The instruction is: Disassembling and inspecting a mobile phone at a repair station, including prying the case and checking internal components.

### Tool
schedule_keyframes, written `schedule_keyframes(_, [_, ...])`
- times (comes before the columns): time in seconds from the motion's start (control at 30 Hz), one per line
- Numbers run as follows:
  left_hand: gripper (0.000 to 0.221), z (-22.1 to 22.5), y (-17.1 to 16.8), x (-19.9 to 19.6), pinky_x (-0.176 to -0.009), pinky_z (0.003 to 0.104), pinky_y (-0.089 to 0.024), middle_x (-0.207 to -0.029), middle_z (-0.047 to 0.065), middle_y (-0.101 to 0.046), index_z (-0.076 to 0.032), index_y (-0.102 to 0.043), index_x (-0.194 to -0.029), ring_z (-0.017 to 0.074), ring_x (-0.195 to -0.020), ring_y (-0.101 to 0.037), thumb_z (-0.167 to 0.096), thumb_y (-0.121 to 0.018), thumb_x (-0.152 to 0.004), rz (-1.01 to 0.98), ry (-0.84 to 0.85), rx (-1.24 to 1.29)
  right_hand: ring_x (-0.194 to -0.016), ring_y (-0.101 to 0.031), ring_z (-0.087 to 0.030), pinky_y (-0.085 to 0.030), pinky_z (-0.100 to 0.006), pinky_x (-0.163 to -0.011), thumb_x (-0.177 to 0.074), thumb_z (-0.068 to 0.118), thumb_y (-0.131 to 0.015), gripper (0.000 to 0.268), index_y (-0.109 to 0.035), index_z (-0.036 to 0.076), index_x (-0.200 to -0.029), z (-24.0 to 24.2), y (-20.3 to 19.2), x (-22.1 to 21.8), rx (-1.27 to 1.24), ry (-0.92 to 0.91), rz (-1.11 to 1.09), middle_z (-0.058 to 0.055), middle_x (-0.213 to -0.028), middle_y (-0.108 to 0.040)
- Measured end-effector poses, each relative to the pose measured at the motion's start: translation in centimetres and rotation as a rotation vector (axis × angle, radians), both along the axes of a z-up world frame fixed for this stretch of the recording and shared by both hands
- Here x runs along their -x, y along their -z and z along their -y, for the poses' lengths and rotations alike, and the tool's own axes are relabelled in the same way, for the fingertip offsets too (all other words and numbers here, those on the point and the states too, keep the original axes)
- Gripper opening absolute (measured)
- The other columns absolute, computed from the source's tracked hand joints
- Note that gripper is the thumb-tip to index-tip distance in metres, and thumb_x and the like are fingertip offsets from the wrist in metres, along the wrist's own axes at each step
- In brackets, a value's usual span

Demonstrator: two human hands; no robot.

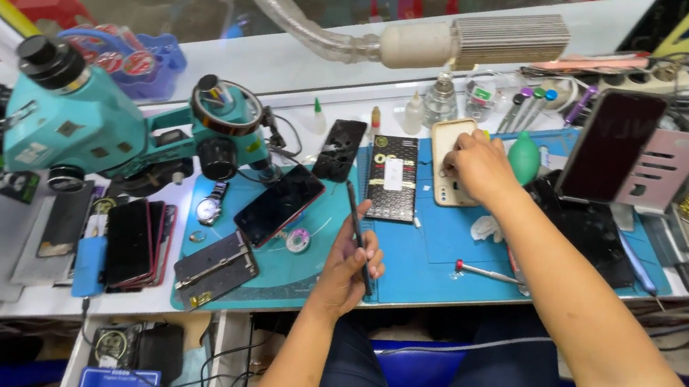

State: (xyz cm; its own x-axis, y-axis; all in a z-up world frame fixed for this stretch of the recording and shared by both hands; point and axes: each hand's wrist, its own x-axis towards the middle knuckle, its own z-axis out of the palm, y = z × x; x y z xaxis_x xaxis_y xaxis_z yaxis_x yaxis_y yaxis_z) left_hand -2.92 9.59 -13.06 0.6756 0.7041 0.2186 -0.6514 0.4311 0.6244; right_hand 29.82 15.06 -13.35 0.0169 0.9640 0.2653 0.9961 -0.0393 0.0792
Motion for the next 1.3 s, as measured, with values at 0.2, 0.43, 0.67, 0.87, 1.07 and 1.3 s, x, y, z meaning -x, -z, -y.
schedule_keyframes(0.2, [0.096, -0.6, 2.1, -0.2, -0.061, 0.038, -0.065, -0.078, 0.008, -0.056, -0.018, -0.035, -0.156, 0.0347, -0.078, -0.074, -0.025, -0.089, -0.077, -0.011, -0.068, 0.046, -0.101, -0.057, -0.018, -0.041, -0.037, -0.08, -0.089, 0.034, -0.073, 0.01, -0.076, 0.026, -0.094, 0.1, 2.1, -0.6, -0.005, -0.036, 0.191, 0.006, -0.093, -0.068])
schedule_keyframes(0.43, [0.085, 0.0, 2.7, -1.1, -0.061, 0.048, -0.067, -0.078, 0.005, -0.057, -0.02, -0.044, -0.143, 0.0444, -0.074, -0.073, -0.017, -0.091, -0.072, -0.031, -0.195, 0.079, -0.105, -0.066, -0.014, -0.049, -0.033, -0.086, -0.09, 0.028, -0.069, 0.014, -0.072, 0.026, -0.103, 4.0, -1.4, 0.2, -0.105, -0.057, 0.086, 0.007, -0.094, -0.07])
schedule_keyframes(0.67, [0.123, 2.4, -2.6, -1.0, -0.092, 0.048, -0.056, -0.139, 0.022, -0.056, -0.028, 0.0, -0.166, 0.0274, -0.11, -0.064, -0.011, -0.08, -0.073, -0.429, -0.321, -0.056, -0.079, -0.07, -0.024, -0.052, -0.034, -0.08, -0.096, 0.013, -0.076, 0.017, -0.073, -0.003, -0.103, 11.7, -6.7, 7.8, -0.024, 0.168, -1.286, -0.017, -0.084, -0.074])
schedule_keyframes(0.87, [0.032, 5.0, -2.4, -4.5, -0.102, 0.028, -0.048, -0.117, 0.002, -0.072, -0.021, -0.074, -0.121, 0.0096, -0.11, -0.061, -0.03, -0.075, -0.091, -0.74, -0.45, -0.347, -0.071, -0.071, -0.025, -0.061, -0.039, -0.071, -0.085, 0.001, -0.079, 0.017, -0.071, -0.007, -0.098, 16.0, -5.7, 9.3, 0.02, 0.116, -1.711, -0.016, -0.081, -0.072])
schedule_keyframes(1.07, [0.02, 5.9, -4.0, -5.1, -0.087, 0.028, -0.052, -0.09, 0.001, -0.074, -0.024, -0.085, -0.1, 0.0079, -0.085, -0.064, -0.037, -0.085, -0.084, -0.868, -0.448, -0.35, -0.066, -0.075, -0.022, -0.064, -0.037, -0.068, -0.081, -0.009, -0.078, 0.014, -0.076, -0.007, -0.095, 17.1, -8.6, 10.3, 0.086, 0.066, -1.663, -0.016, -0.077, -0.077])
schedule_keyframes(1.3, [0.015, 6.5, -5.6, -5.0, -0.078, 0.03, -0.052, -0.08, 0.006, -0.069, -0.02, -0.086, -0.088, 0.0118, -0.077, -0.063, -0.035, -0.085, -0.084, -0.971, -0.593, -0.415, -0.066, -0.075, -0.019, -0.065, -0.034, -0.068, -0.081, -0.008, -0.079, 0.018, -0.078, -0.009, -0.098, 16.9, -8.5, 10.5, 0.051, 0.018, -1.685, -0.017, -0.077, -0.077])
